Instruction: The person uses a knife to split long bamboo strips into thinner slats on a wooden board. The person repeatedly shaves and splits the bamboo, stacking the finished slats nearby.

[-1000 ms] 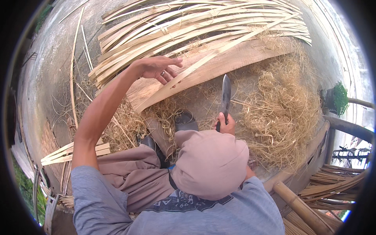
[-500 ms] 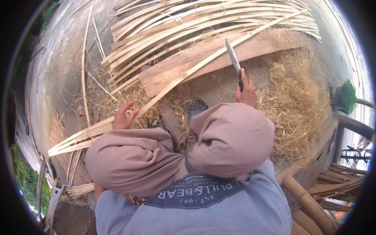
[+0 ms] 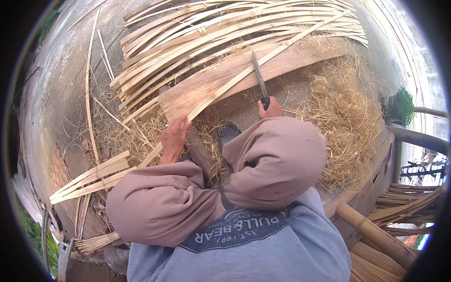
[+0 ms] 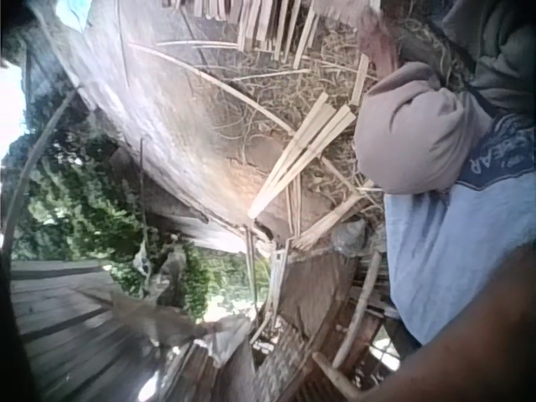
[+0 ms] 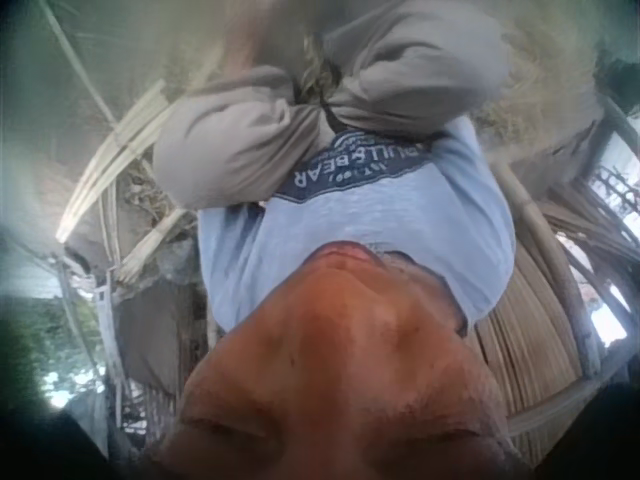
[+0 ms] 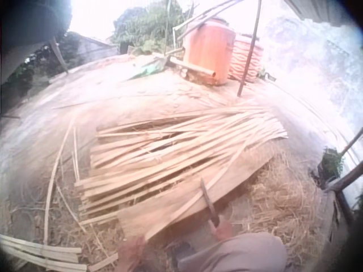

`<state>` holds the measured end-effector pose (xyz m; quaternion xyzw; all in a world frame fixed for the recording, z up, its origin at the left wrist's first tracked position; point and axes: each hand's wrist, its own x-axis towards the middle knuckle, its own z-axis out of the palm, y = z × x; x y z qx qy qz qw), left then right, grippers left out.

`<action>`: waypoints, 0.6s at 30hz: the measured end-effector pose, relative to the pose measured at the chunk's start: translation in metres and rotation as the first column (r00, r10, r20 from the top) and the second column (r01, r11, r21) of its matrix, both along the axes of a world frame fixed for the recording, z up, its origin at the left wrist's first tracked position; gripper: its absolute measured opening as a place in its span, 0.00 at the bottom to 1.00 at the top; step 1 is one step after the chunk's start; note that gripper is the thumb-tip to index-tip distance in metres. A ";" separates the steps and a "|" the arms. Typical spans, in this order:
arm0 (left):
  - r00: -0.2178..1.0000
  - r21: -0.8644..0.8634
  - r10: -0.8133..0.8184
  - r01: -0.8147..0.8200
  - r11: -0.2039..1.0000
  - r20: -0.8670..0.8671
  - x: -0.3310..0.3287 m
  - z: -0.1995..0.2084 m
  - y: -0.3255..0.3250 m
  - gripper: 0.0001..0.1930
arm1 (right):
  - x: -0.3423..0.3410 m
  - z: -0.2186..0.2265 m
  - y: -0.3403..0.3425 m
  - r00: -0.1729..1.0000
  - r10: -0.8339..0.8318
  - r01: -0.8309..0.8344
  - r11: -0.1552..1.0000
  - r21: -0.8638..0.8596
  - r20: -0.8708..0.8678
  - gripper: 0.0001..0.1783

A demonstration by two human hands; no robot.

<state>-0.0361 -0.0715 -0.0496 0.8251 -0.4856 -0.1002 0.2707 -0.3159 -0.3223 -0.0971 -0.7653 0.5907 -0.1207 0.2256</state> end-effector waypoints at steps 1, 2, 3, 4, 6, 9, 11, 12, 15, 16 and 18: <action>0.999 -0.083 -0.010 0.006 0.997 -0.046 0.000 -0.005 0.008 0.19 | 0.000 0.005 -0.004 1.000 0.001 -0.001 0.999 -0.043 -0.003 0.20; 0.990 -0.069 -0.008 -0.002 0.998 -0.142 0.001 -0.001 0.021 0.17 | -0.001 0.009 -0.002 1.000 -0.003 0.002 0.997 -0.078 -0.009 0.19; 0.972 -0.046 0.001 -0.012 0.999 -0.234 0.005 0.005 0.039 0.15 | -0.004 0.012 -0.004 1.000 0.000 -0.002 0.994 -0.105 -0.013 0.18; 0.942 0.021 -0.012 0.021 1.000 -0.337 0.019 0.011 0.065 0.17 | -0.012 0.017 -0.010 0.999 0.000 -0.007 0.991 -0.137 -0.048 0.18; 0.863 0.171 0.007 0.092 0.981 -0.506 0.050 0.021 0.120 0.19 | -0.022 0.031 -0.026 0.994 0.010 -0.031 0.983 -0.183 -0.110 0.18; 0.746 0.418 0.236 0.061 0.907 -0.623 0.083 0.034 0.215 0.20 | -0.029 0.043 -0.051 0.974 0.094 -0.123 0.984 -0.131 -0.208 0.20; 0.656 0.511 0.369 0.030 0.859 -0.659 0.095 0.037 0.256 0.20 | -0.029 0.039 -0.063 0.968 0.096 -0.134 0.979 -0.156 -0.230 0.21; 0.624 0.524 0.415 -0.010 0.852 -0.662 0.101 0.035 0.271 0.20 | -0.027 0.036 -0.065 0.971 0.095 -0.134 0.977 -0.167 -0.220 0.22; 0.625 0.410 0.404 -0.144 0.900 -0.668 0.105 0.017 0.259 0.21 | -0.017 0.034 -0.065 0.972 0.024 -0.042 0.996 -0.073 -0.234 0.29; 0.652 0.334 0.372 -0.189 0.924 -0.660 0.098 0.015 0.238 0.21 | -0.008 0.033 -0.063 0.971 0.000 -0.004 1.000 -0.016 -0.241 0.31; 0.776 0.273 0.182 -0.012 0.962 -0.605 0.077 0.011 0.156 0.21 | -0.006 0.025 -0.059 0.986 -0.031 0.030 1.000 -0.008 -0.161 0.35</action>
